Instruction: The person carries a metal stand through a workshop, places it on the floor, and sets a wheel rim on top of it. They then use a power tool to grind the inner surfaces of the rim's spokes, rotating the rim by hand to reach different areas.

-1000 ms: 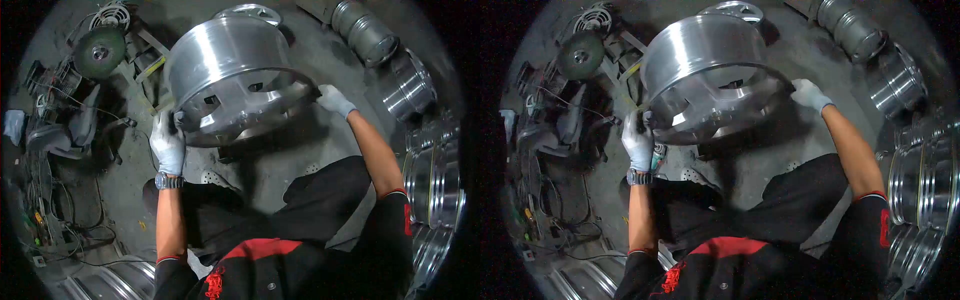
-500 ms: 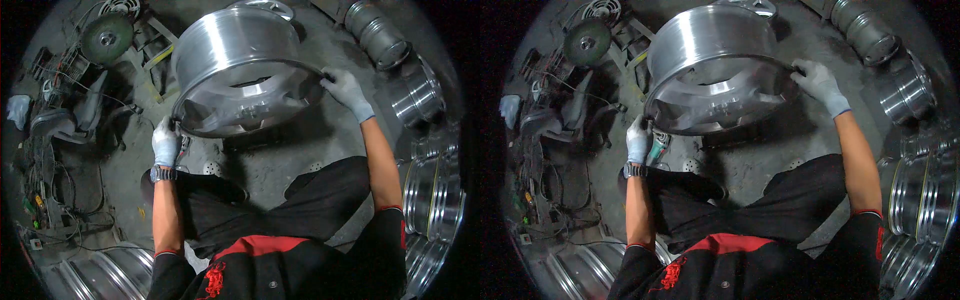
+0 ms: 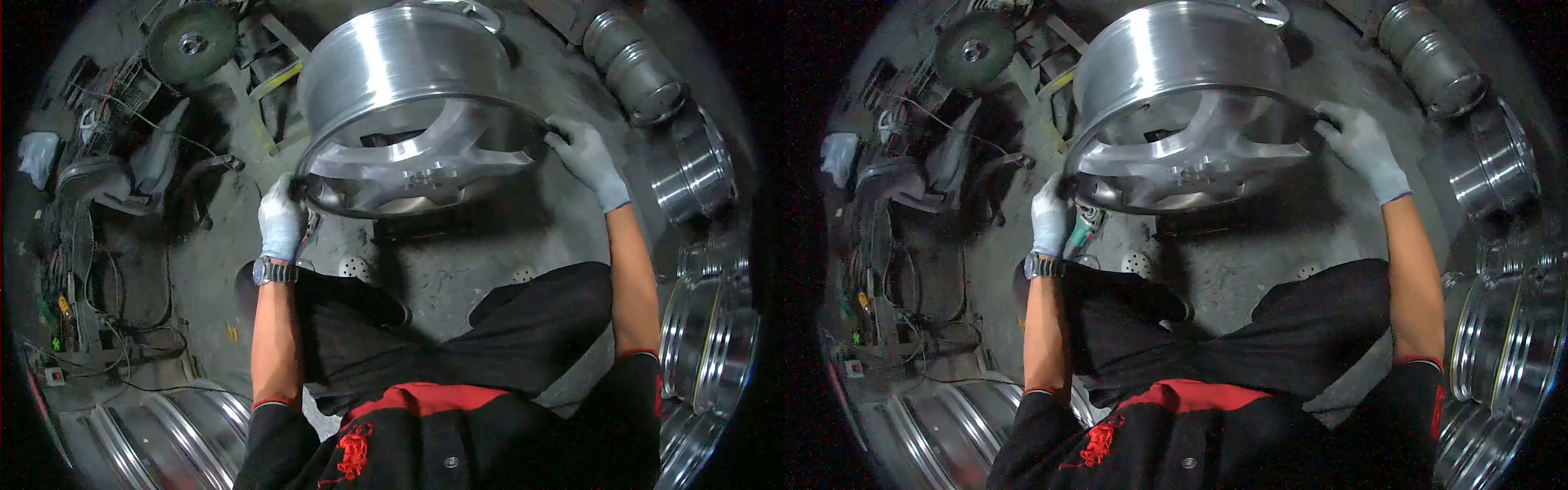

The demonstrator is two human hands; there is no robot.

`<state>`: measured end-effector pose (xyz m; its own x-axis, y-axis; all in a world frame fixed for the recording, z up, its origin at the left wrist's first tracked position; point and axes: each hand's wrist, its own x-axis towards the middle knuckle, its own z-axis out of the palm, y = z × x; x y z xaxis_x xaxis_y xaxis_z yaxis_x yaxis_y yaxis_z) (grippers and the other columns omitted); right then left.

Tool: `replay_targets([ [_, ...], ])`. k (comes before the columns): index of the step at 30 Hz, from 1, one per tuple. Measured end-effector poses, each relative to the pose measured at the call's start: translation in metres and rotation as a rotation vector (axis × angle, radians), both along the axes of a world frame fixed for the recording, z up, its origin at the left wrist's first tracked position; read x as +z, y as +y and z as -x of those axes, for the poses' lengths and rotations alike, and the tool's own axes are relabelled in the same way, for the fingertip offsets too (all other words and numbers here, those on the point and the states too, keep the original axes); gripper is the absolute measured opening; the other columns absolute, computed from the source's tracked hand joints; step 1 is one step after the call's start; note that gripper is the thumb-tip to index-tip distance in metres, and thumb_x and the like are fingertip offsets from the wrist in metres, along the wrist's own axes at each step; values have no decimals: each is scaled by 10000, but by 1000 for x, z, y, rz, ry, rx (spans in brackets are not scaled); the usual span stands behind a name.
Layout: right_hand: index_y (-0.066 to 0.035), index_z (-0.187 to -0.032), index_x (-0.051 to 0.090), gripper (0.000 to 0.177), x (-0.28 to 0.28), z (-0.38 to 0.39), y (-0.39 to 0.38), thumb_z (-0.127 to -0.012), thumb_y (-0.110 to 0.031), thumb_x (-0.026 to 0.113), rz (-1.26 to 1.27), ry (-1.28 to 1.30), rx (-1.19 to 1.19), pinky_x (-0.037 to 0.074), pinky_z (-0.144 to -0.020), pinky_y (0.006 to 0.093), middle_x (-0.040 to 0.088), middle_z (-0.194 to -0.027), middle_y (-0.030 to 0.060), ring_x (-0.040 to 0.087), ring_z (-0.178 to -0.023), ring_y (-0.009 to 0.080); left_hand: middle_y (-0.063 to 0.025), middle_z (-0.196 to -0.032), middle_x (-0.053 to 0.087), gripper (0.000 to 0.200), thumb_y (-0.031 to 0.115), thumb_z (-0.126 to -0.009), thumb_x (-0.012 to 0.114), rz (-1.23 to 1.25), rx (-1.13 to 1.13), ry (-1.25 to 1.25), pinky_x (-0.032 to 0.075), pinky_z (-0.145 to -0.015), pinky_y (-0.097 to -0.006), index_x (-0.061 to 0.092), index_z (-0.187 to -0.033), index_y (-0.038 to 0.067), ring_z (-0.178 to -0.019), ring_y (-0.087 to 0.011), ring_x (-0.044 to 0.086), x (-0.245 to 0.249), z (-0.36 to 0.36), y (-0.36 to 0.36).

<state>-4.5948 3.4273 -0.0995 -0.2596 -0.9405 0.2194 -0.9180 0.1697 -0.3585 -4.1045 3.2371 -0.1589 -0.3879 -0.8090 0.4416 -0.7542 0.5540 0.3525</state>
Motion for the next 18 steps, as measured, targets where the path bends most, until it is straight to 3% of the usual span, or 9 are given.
replay_targets([
  [4,-64,-1279,663,392,5,-9,0,-929,-240,657,-19,21,-38,495,-999,443,677,-1252,184,634,-1167,376,-183,-986,714,203,88,-873,640,-1,28,-30,542,-781,-485,661,-1075,86,-922,-410,678,8,3,5],
  [18,-100,-1314,657,420,-35,24,-1,-915,-229,633,-238,4,-56,489,-1000,463,688,-1220,202,628,-1162,399,-157,-997,698,162,206,-935,646,-29,81,-14,535,-780,-481,649,-1080,133,-937,-395,670,15,3,10],
])
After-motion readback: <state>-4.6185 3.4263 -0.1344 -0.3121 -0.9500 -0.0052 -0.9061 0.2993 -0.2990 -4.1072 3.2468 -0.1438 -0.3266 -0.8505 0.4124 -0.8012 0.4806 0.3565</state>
